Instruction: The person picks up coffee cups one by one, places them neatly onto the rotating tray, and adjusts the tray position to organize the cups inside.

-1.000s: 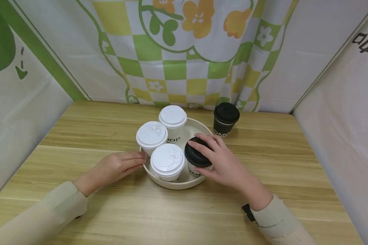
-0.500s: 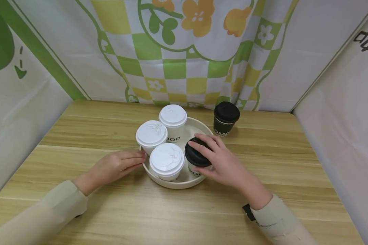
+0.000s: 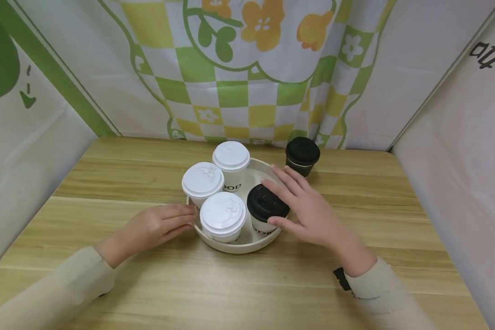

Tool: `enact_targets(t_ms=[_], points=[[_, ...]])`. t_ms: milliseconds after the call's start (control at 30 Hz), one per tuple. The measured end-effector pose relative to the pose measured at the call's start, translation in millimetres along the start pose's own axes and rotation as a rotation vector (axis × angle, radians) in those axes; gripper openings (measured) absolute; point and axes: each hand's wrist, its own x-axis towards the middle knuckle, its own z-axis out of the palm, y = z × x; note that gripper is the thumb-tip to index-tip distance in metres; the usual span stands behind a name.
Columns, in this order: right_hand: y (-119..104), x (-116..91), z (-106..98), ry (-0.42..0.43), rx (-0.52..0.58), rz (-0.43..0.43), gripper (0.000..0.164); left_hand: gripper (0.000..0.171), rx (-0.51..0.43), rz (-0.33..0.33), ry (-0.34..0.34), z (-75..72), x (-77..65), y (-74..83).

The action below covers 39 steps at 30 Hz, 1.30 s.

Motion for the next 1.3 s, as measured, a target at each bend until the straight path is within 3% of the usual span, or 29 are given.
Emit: enact_targets(t_ms=[133, 367, 667, 1033, 1300], points=[[7.4, 0.3, -12.7, 0.055, -0.029, 0.004, 0.068, 0.034, 0.001, 0.027, 0.024, -1.4, 5.3, 4.3], [23.5, -0.4, -32.6, 0.101, -0.059, 0.050, 0.066, 0.023, -0.019, 0.027, 0.003, 2.5, 8.4, 8.0], [57.5, -0.7, -53.4, 0.173, -0.010, 0.174, 0.063, 0.024, -0.029, -0.050, -0.078, 5.8, 5.5, 10.3], [76.2, -9.1, -53.6, 0.105, -0.035, 0.332, 0.065, 0.023, -0.073, -0.117, -0.090, 3.7, 1.7, 5.0], [99.8, -3.4, -49.4, 0.064, -0.050, 0.392, 0.071, 0.026, -0.102, -0.096, -0.072, 4.0, 5.9, 9.1]])
